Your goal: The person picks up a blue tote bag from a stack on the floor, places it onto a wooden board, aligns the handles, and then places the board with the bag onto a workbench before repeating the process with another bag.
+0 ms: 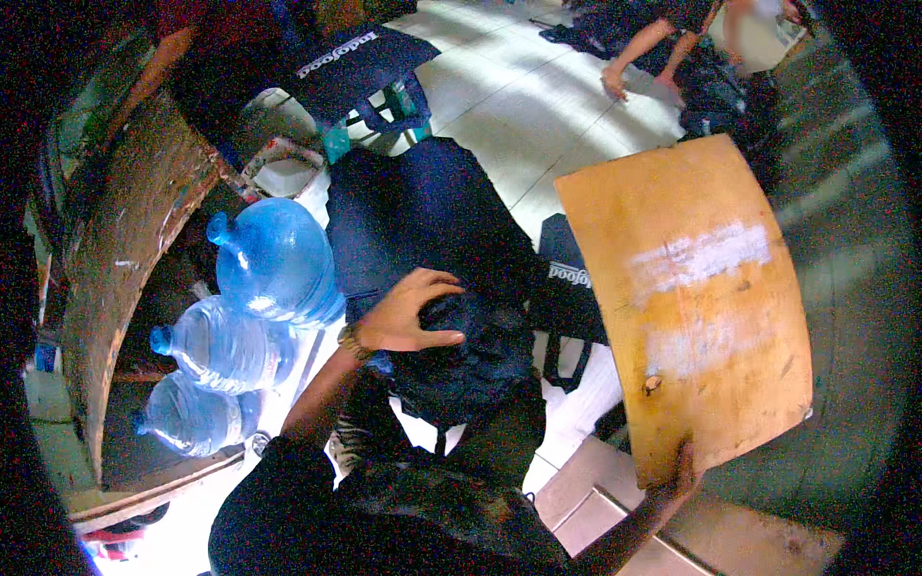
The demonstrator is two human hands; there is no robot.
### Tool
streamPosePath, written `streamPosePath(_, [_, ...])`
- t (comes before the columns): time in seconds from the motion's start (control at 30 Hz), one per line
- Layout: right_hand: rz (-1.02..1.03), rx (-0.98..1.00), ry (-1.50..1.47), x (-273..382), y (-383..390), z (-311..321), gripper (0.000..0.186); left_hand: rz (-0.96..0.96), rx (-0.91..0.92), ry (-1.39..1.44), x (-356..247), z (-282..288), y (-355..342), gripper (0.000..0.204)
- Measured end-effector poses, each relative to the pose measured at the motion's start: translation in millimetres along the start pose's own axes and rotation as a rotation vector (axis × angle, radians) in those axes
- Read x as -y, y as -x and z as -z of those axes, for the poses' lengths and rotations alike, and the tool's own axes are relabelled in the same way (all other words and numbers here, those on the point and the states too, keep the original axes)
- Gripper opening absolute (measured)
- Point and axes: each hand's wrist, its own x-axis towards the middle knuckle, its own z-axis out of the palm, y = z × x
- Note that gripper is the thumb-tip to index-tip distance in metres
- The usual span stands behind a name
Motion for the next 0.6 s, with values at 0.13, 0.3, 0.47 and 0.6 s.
streamPosePath(0.13, [0.077, -0.103, -0.034, 4, 20, 14, 0.063, 0.125, 0.220, -0.045, -20, 11, 26, 0.032])
streamPosePath(0.3, [0.137, -0.165, 0.159, 8, 40, 39, 0.053, 0.137, -0.052, 0.231, -25, 8, 31, 0.019])
streamPosePath(0.47, [0.142, -0.023, -0.096, 18, 36, 90, 0.040, 0.164, -0.274, 0.212, -12, 60, 3, 0.013])
streamPosePath(0.6, [0.318, 0.105, 0.013, -8, 21, 101, 0.030, 0.192, -0.282, 0.065, -24, 105, -35, 0.017])
